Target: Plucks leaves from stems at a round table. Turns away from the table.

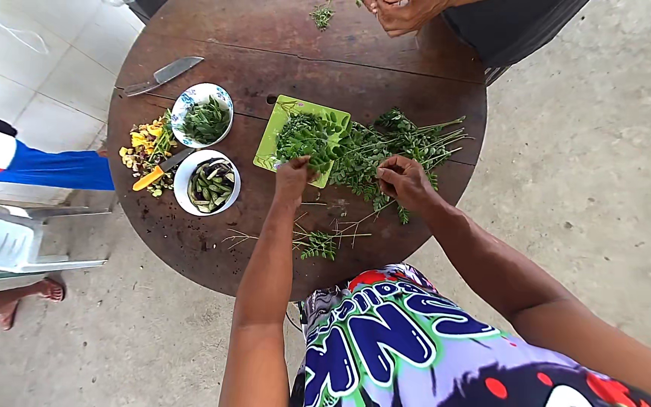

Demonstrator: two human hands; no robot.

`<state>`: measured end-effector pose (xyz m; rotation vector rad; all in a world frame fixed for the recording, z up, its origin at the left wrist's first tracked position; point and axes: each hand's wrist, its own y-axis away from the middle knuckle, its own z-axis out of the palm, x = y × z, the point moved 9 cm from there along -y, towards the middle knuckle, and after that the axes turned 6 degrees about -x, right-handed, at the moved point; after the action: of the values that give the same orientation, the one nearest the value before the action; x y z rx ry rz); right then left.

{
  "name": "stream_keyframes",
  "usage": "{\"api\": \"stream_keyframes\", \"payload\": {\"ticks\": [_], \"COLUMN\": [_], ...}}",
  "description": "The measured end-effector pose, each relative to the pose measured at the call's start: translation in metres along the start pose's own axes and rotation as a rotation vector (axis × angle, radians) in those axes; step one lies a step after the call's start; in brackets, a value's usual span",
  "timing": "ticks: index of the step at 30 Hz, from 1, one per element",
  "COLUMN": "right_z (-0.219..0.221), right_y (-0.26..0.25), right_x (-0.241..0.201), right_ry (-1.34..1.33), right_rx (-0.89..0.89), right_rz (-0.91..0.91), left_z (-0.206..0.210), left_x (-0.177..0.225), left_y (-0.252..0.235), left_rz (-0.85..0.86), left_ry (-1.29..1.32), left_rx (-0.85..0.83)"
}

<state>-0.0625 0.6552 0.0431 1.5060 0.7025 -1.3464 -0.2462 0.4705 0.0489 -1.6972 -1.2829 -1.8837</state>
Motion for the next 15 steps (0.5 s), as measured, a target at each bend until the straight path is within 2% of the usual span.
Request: {"api": "stream_keyframes", "payload": {"ticks": [4, 7, 8, 13, 15], "right_z": [-0.013, -0.019, -0.019, 0.0, 0.011], "right_y": [0.006, 0.009, 0.01, 0.005, 0.004], "right_x": [0.023, 0.027, 0.027, 0.019, 0.014], "right_ry": [-0.114, -0.132, -0.129, -0.066, -0.016], "right_rx": [0.081, 0.095, 0.089, 0.004, -0.027], "right_rz": [0.032, 0.042, 0.041, 0.029, 0.028], "left_z": [-0.041, -0.059, -0.057, 0.017, 0.033], "left_x": [0.017, 0.017, 0.014, 0.005, 0.001], "left_y": [-0.031, -0.03, -0.028, 0.001, 0.005], "left_rz": [0.039, 0.05, 0.048, 0.025, 0.057], "left_ry": [-0.201, -0.165, -0.136, -0.096, 0.09], "left_rx": [0.105, 0.187, 0.167, -0.29, -0.384]}}
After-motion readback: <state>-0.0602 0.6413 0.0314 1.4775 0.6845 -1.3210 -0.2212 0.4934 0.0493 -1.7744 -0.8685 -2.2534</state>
